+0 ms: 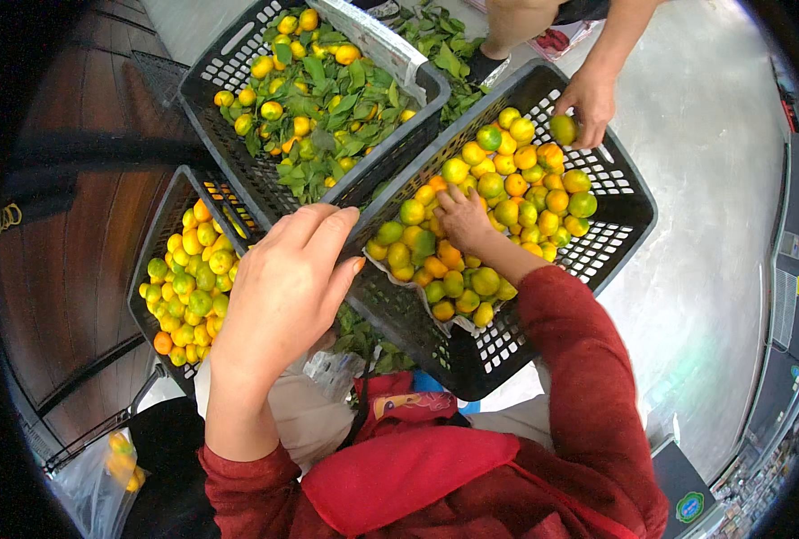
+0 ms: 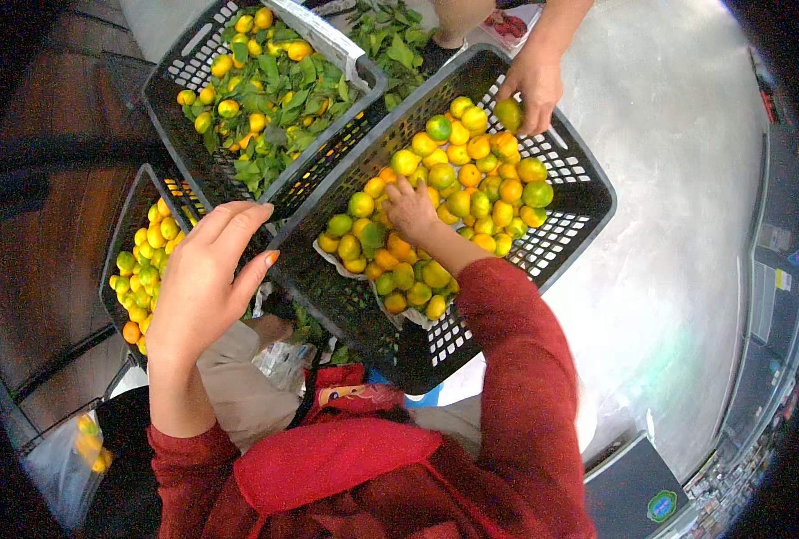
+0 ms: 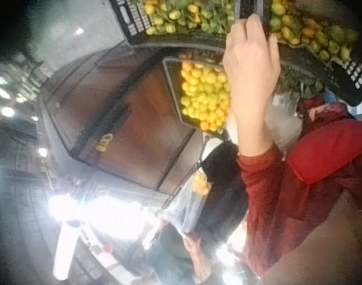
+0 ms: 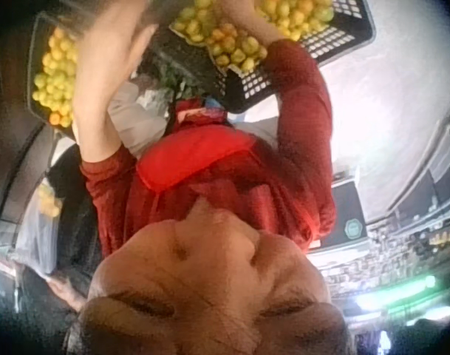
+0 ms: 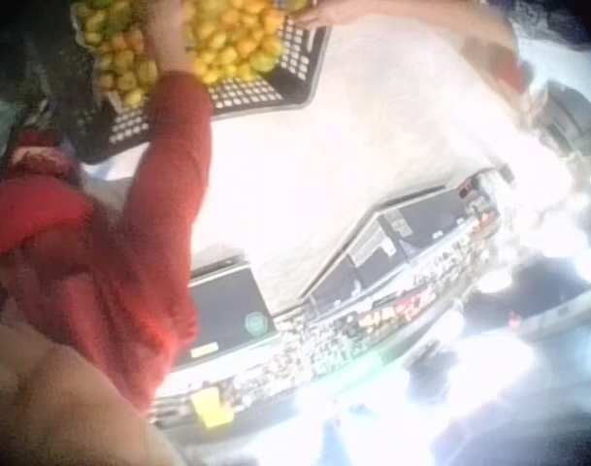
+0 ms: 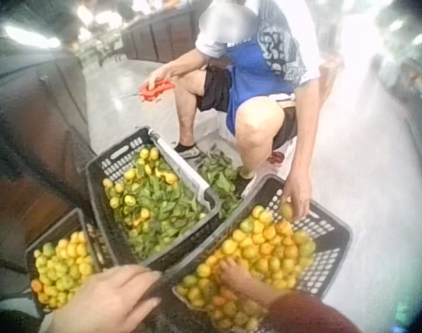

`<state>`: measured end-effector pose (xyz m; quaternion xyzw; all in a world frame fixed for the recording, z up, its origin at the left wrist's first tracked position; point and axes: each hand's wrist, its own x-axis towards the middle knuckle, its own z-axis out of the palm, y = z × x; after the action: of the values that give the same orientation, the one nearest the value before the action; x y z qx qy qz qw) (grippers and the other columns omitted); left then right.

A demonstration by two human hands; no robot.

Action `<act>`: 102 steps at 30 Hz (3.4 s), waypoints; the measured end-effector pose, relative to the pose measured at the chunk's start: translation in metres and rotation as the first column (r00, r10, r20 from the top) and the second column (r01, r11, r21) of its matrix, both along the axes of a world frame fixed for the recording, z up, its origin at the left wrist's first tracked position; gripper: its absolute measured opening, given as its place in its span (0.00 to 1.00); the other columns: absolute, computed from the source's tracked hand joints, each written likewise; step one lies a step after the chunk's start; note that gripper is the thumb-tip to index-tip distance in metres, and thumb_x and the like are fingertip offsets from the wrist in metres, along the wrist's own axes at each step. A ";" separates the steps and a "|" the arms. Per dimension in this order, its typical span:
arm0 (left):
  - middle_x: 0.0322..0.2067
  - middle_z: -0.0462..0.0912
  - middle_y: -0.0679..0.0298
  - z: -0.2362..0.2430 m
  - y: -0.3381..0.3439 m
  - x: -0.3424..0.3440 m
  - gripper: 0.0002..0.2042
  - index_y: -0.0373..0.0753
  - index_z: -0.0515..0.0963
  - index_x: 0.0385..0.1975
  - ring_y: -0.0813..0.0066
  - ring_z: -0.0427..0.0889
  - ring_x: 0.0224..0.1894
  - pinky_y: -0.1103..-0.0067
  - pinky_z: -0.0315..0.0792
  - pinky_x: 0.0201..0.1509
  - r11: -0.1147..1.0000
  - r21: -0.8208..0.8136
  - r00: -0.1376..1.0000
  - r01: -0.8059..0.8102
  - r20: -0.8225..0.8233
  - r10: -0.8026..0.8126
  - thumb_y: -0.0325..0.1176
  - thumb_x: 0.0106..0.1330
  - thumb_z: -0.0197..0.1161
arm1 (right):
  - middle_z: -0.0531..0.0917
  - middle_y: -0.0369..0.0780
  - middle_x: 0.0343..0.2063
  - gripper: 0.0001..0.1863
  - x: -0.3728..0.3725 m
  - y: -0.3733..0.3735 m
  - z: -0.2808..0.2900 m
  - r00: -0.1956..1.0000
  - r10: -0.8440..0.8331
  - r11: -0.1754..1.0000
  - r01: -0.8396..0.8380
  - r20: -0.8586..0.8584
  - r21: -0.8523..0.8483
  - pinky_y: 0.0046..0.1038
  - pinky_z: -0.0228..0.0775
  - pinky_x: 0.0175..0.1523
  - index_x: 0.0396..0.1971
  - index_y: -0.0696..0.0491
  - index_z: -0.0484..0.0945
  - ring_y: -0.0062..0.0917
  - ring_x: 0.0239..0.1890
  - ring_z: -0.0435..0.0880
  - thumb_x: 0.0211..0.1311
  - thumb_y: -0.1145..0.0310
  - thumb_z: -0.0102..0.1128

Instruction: The person selects small citrus fruits from crates, removes leaves, and places them into a plastic bag held by another person. The person also uses scissors to trim leaves from the fruit stems.

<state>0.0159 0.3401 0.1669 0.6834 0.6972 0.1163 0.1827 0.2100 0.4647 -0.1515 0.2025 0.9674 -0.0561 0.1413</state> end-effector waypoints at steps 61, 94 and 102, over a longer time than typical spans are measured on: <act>0.39 0.77 0.61 -0.046 0.002 0.042 0.19 0.36 0.69 0.52 0.69 0.81 0.38 0.80 0.79 0.32 0.858 -0.493 0.293 -0.142 0.807 0.513 0.27 0.62 0.62 | 0.71 0.36 0.52 0.13 0.012 0.120 -0.044 0.716 -0.589 0.647 0.696 -0.376 0.312 0.32 0.75 0.37 0.39 0.49 0.79 0.32 0.39 0.76 0.52 0.71 0.55; 0.34 0.80 0.48 -0.069 -0.013 0.055 0.17 0.38 0.68 0.44 0.68 0.78 0.22 0.75 0.74 0.25 0.625 -0.779 -0.167 0.048 0.610 0.774 0.46 0.67 0.54 | 0.78 0.47 0.38 0.16 0.042 0.123 -0.027 0.893 -0.372 0.924 0.331 -0.253 -0.192 0.36 0.76 0.39 0.36 0.56 0.72 0.40 0.38 0.81 0.42 0.73 0.59; 0.35 0.80 0.49 -0.051 -0.013 0.057 0.19 0.37 0.68 0.43 0.70 0.78 0.24 0.77 0.74 0.27 0.625 -0.774 -0.170 0.104 0.605 0.778 0.47 0.65 0.56 | 0.79 0.46 0.44 0.18 0.050 0.071 0.014 0.947 -0.317 0.824 0.303 0.053 -0.479 0.40 0.73 0.46 0.34 0.56 0.80 0.41 0.43 0.80 0.52 0.56 0.58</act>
<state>0.0734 0.3275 0.1163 0.0369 0.5049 0.3829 0.7728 0.2601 0.5360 -0.1375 0.3144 0.8790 -0.3196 0.1622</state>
